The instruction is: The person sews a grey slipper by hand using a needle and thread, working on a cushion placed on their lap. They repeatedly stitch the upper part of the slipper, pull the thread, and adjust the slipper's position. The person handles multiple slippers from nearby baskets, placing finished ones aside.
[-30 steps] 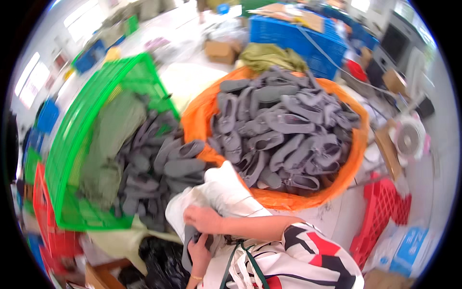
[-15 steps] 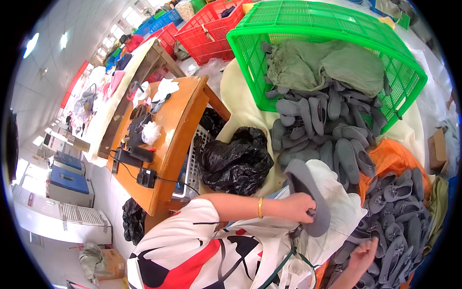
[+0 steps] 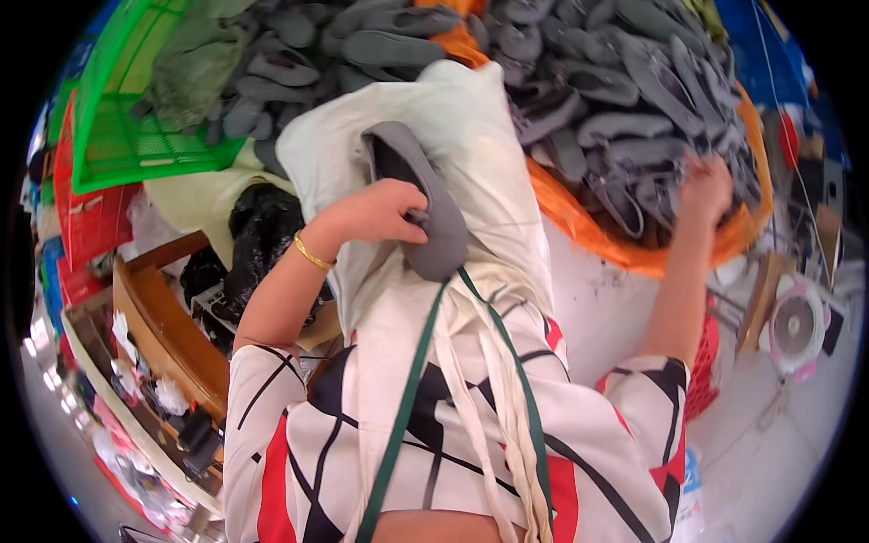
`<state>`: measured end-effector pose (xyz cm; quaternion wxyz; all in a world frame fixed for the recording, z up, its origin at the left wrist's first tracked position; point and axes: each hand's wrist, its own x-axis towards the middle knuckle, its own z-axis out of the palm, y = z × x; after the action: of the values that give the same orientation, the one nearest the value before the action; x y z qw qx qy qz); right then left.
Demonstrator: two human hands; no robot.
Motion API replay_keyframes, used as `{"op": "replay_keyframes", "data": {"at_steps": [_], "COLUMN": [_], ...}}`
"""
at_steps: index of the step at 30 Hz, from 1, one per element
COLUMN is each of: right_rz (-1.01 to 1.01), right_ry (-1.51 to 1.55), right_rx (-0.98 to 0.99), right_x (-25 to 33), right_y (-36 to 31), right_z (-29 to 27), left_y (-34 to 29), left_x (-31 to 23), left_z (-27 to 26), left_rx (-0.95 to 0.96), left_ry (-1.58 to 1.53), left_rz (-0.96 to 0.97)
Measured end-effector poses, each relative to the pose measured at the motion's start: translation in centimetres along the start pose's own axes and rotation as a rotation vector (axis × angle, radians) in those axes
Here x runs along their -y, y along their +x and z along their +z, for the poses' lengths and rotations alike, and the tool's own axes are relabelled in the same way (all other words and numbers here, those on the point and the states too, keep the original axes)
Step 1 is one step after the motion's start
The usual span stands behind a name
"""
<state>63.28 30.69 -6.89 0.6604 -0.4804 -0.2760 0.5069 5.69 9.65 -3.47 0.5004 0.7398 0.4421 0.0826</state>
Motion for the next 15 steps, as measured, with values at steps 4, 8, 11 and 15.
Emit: {"op": "replay_keyframes", "data": {"at_steps": [4,8,11,15], "right_rz": [0.213,0.217,0.09,0.299], "right_ry": [-0.369,-0.892,-1.135,-1.024], "right_rx": [0.312,1.088,1.446,1.514], "right_x": [-6.1,-7.8,-7.3,-8.1], "right_y": [-17.3,-25.3,-28.3,-29.7], "right_z": [16.6,21.2,23.6,23.1], "left_y": [-1.2,-2.8,-3.8,-3.8], "left_x": [1.2,0.0,-0.8,-1.1], "left_z": [2.3,1.7,1.5,1.8], "left_rx": [-0.216,-0.184,-0.2,-0.205], "left_ry": [-0.273,-0.277,-0.117,-0.169], "left_rz": [0.0,-0.188,-0.142,-0.211]}}
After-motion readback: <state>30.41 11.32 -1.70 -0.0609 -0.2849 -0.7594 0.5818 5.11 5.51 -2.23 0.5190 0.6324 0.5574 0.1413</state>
